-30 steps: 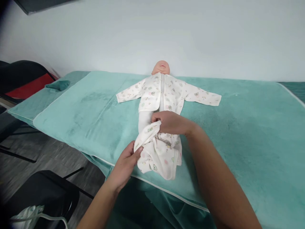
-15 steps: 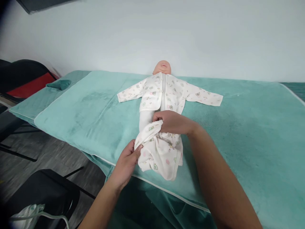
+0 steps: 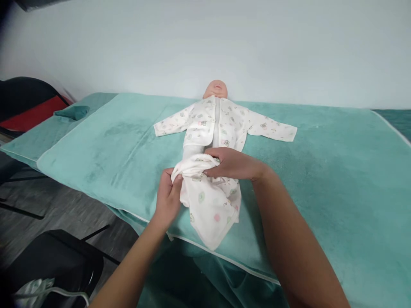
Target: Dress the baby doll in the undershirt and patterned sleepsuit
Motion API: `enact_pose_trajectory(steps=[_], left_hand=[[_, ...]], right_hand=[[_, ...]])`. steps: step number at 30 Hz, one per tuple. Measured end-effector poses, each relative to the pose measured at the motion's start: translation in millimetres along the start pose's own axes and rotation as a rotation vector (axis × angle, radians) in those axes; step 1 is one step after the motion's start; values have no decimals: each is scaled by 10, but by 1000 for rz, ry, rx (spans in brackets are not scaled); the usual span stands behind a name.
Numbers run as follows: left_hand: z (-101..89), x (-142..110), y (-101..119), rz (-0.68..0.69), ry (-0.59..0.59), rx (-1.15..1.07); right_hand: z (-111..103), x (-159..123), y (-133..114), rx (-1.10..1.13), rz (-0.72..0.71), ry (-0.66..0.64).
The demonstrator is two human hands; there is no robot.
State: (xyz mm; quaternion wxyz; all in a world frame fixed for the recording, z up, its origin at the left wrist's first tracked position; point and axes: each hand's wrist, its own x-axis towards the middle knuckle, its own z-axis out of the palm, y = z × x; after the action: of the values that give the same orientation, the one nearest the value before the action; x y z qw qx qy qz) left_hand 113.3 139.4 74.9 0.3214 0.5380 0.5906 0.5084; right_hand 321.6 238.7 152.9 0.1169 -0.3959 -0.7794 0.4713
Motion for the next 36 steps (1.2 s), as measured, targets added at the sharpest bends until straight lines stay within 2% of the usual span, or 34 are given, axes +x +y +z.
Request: enact_pose_trajectory(steps=[8,15,20,23,25,28,30,33,36], left_hand=[[36,391,-29,101,120,31],[115,780,3,112,64,40],[137,854,11,93,42,64],[125,805,8,68,43,54],[102,721,8,45,84,33],[30,505,18,-3,192,-14],[-40,322,35,-61,200,-21],[-139,63,68,-129,1,-9],[-190,-105,90,-114,-178,18]], right_hand=[[-14,1,4,6,62,-64],[40,37,-40,-55,139,-24],[85,55,-60,-72,135,33],[94,52,-73,-33,122,43],[90,46,-82,-3,112,36],[80,37,-96,38,90,33],[79,31,-107,58,89,39],[91,22,-126,79,99,57],[105,18,-146,81,95,70]])
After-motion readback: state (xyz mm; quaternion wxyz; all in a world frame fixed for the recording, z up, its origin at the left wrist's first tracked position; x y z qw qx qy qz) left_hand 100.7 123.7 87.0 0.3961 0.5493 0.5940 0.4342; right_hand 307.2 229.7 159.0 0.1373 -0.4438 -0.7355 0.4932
